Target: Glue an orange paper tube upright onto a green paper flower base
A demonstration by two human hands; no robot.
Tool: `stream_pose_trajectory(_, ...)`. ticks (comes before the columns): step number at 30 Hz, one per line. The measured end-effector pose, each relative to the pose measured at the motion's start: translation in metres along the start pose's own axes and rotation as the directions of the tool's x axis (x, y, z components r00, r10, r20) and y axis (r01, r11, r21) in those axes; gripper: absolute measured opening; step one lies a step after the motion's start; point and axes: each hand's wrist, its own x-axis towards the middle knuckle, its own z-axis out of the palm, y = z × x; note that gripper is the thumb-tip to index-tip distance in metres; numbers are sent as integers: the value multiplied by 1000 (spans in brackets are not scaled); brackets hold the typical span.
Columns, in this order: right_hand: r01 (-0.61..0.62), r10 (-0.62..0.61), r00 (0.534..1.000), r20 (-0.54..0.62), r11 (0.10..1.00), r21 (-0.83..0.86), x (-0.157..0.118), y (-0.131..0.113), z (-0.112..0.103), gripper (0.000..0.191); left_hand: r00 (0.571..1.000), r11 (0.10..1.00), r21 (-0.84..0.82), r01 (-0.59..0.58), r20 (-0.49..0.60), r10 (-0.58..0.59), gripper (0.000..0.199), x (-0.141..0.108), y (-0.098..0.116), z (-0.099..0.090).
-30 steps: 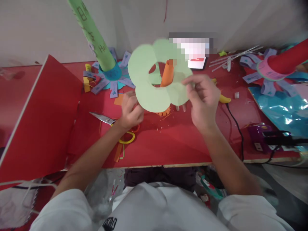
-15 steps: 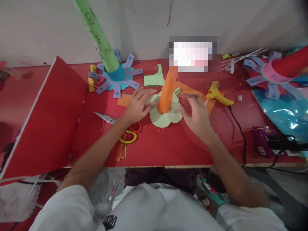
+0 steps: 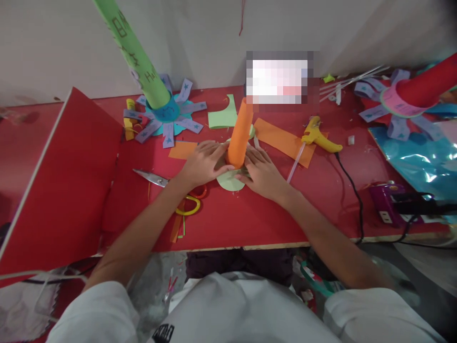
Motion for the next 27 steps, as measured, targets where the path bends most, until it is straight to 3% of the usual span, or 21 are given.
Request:
stream_pose_trajectory(4,-8,8,1000,8,1000,-3,-1,1,-2,72,997,992,-115,49,62,-42,102,2,0,4)
stream_pose_trajectory(7,-10,10,998,-63,1000,1,-3,6,-5,58,992,963,-245,109,92,-88,111,5,4,5)
stream_pose_trajectory(12,-112,114,951,-287,993,24,-4,20,-10,41,964,841,-486,238,13,-266,104,10,25,8)
stream_pose_trajectory(18,-239,217,923,-318,971,-31,-7,28,-14,35,940,770,-584,256,-36,-339,85,8,34,13)
stream_pose_trajectory(21,-283,254,910,-328,958,-44,-10,32,-17,34,942,761,-604,239,-47,-333,73,7,32,9)
stream_pose_trajectory(27,-289,275,878,-391,957,26,-13,34,-26,41,974,724,-660,201,57,-219,80,6,34,9)
